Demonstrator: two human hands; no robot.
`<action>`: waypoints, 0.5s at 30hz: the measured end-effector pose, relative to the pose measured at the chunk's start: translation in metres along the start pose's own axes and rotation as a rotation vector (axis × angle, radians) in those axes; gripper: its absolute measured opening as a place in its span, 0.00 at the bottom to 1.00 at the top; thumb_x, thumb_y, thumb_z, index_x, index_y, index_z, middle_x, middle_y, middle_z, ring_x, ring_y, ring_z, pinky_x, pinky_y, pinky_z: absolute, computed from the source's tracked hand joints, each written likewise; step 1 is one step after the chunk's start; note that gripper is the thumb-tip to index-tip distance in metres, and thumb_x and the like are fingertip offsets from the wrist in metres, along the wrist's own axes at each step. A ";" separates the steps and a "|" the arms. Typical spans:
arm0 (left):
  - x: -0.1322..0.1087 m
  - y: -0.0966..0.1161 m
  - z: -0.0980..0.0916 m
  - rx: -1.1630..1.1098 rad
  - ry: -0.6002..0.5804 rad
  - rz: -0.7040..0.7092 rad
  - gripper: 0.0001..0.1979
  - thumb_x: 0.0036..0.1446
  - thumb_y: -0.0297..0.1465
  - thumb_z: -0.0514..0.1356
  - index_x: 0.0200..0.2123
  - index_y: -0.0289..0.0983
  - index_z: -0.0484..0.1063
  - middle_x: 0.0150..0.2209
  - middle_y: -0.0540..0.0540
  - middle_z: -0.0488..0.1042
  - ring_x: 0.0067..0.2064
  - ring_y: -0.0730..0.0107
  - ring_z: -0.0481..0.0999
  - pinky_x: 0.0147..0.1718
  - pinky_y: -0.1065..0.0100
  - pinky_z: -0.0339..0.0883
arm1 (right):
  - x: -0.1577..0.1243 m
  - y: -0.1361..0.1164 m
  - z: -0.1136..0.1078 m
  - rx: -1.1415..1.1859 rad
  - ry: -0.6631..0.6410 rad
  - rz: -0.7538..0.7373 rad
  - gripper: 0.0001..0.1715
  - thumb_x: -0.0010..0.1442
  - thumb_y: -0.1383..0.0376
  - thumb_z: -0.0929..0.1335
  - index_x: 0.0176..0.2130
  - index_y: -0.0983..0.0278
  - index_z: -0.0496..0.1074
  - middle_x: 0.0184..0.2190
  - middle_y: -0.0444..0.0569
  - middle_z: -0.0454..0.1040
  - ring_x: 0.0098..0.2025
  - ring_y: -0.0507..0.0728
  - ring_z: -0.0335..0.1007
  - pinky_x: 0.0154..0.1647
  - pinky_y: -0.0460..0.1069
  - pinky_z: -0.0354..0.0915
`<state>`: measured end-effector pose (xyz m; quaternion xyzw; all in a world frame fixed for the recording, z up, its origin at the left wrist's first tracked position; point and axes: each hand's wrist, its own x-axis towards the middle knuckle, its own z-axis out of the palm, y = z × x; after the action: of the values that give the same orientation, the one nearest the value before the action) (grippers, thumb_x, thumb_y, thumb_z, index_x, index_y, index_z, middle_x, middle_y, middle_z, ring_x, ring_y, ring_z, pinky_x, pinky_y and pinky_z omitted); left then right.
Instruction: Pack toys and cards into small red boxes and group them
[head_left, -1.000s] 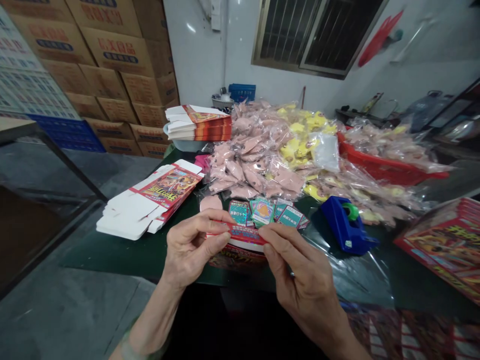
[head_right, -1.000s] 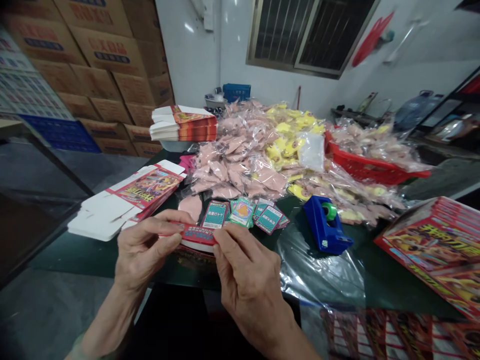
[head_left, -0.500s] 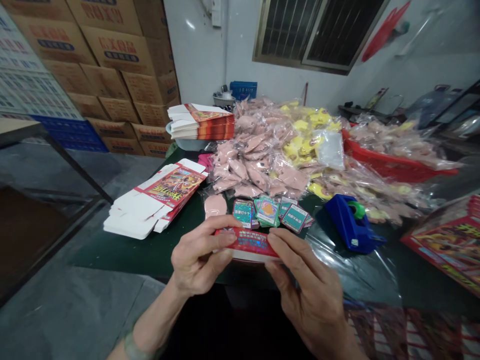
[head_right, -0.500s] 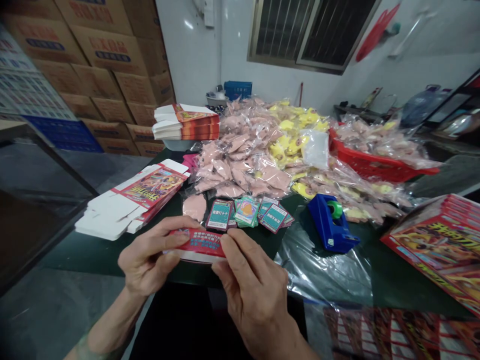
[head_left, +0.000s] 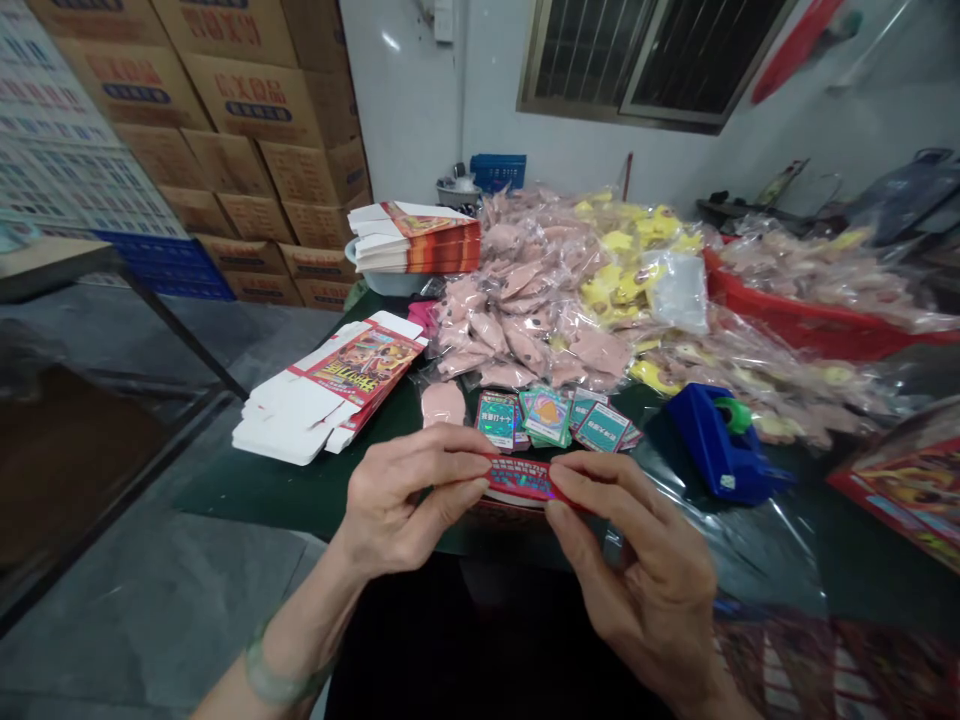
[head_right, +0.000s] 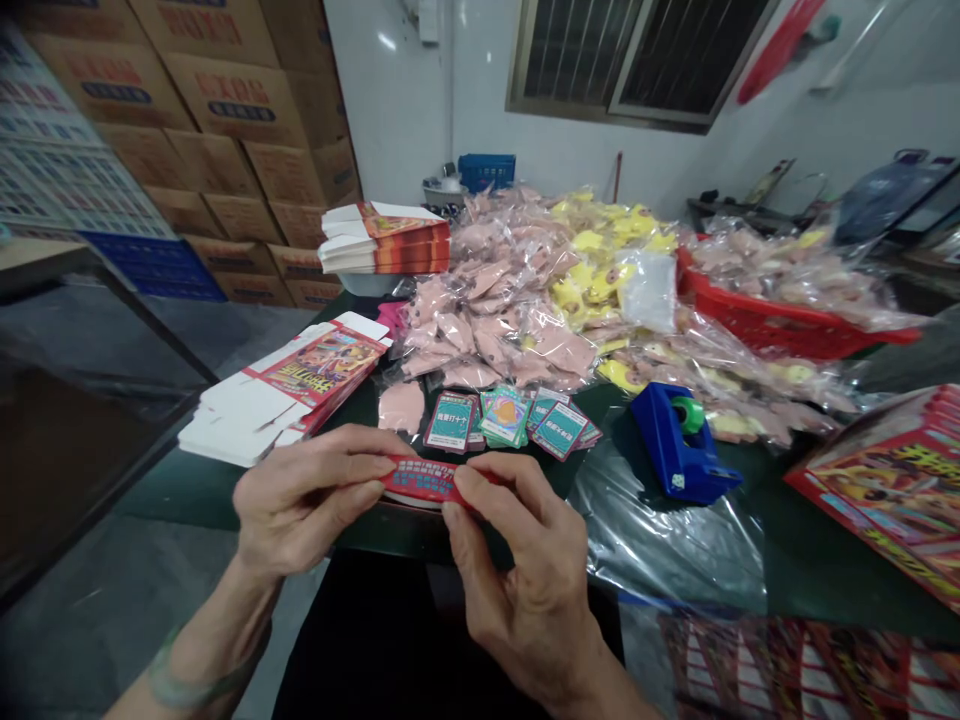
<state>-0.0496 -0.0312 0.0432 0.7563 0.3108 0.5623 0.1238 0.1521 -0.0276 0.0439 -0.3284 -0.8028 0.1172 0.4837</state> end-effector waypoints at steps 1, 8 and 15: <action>-0.005 -0.001 0.002 0.015 0.021 0.025 0.09 0.54 0.20 0.57 0.39 0.32 0.74 0.38 0.39 0.78 0.39 0.65 0.78 0.34 0.67 0.73 | -0.002 0.001 0.001 -0.014 0.000 -0.016 0.12 0.56 0.75 0.66 0.42 0.65 0.71 0.39 0.49 0.71 0.39 0.50 0.70 0.37 0.44 0.69; -0.022 -0.011 0.012 0.044 0.042 0.121 0.21 0.53 0.36 0.62 0.49 0.35 0.69 0.45 0.36 0.74 0.44 0.59 0.76 0.40 0.59 0.73 | -0.016 0.009 0.006 -0.103 0.023 -0.130 0.21 0.58 0.77 0.64 0.51 0.66 0.68 0.47 0.55 0.70 0.50 0.53 0.68 0.50 0.48 0.68; -0.025 -0.021 0.033 0.104 0.198 0.010 0.26 0.47 0.34 0.67 0.51 0.39 0.66 0.51 0.38 0.67 0.48 0.58 0.72 0.44 0.56 0.70 | -0.022 0.016 0.028 -0.077 0.115 -0.139 0.32 0.58 0.79 0.62 0.60 0.64 0.58 0.57 0.59 0.62 0.59 0.59 0.60 0.54 0.55 0.67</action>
<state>-0.0301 -0.0247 0.0010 0.7039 0.3464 0.6181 0.0499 0.1423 -0.0257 0.0063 -0.2965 -0.7983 0.0336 0.5231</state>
